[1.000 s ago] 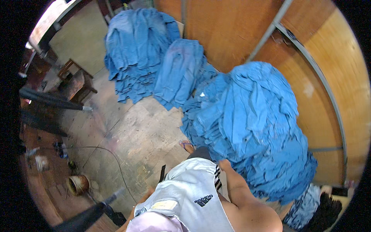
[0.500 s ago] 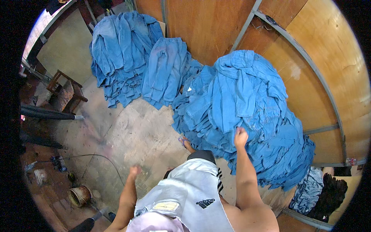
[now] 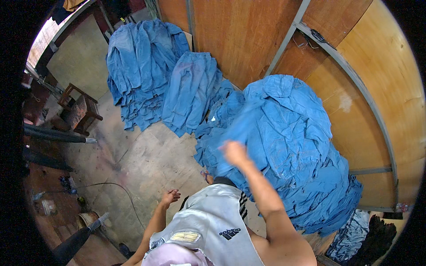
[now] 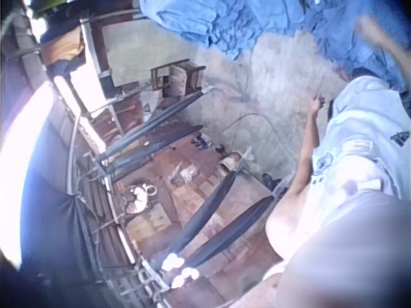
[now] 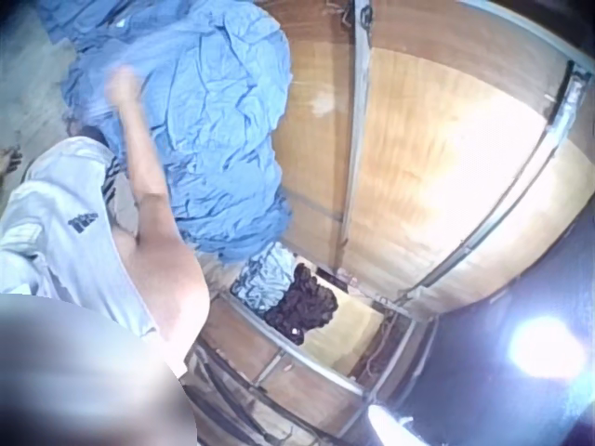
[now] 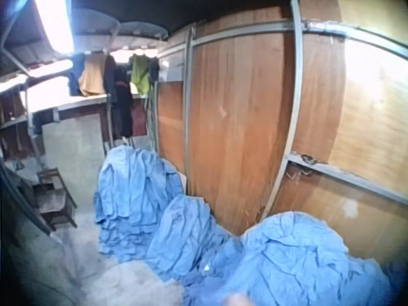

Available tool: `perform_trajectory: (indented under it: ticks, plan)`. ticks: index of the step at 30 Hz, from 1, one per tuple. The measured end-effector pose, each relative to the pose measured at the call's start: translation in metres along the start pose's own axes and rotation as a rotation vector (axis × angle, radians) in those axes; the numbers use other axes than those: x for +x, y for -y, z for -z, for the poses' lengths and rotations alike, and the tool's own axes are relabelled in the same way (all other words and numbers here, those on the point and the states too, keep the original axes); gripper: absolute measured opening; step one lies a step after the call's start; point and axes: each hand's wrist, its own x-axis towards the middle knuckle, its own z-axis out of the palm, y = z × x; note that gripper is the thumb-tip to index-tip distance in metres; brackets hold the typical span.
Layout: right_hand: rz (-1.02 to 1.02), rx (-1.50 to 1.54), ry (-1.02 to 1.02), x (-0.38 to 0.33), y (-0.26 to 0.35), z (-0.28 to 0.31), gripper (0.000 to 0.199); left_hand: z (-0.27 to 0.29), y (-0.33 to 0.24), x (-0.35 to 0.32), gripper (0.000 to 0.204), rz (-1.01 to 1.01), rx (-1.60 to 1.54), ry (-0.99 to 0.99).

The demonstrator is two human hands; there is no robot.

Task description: The person repeatedly picks up light blue jeans from a pile, places them on a hanging form, and sprays them with a handheld spray gun. After spraying, the jeans are removed and returned to the pile. The process is repeated for several pairs.

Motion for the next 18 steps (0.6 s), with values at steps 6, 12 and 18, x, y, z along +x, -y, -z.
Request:
perform_trajectory:
  ticks: [6, 12, 18]
  plan:
    - [0.791, 0.578, 0.593, -0.046, 0.215, 0.005, 0.039, -0.029, 0.006, -0.012, 0.031, -0.065, -0.531, 0.054]
    - [1.264, 0.895, 0.986, -0.087, 0.287, 0.064, 0.043, -0.008, 0.027, -0.029, 0.028, -0.073, -0.524, -0.126]
    - [0.931, 0.668, 1.106, -0.033, 0.232, 0.020, 0.048, 0.048, -0.061, -0.059, 0.025, -0.458, -0.389, -0.518]
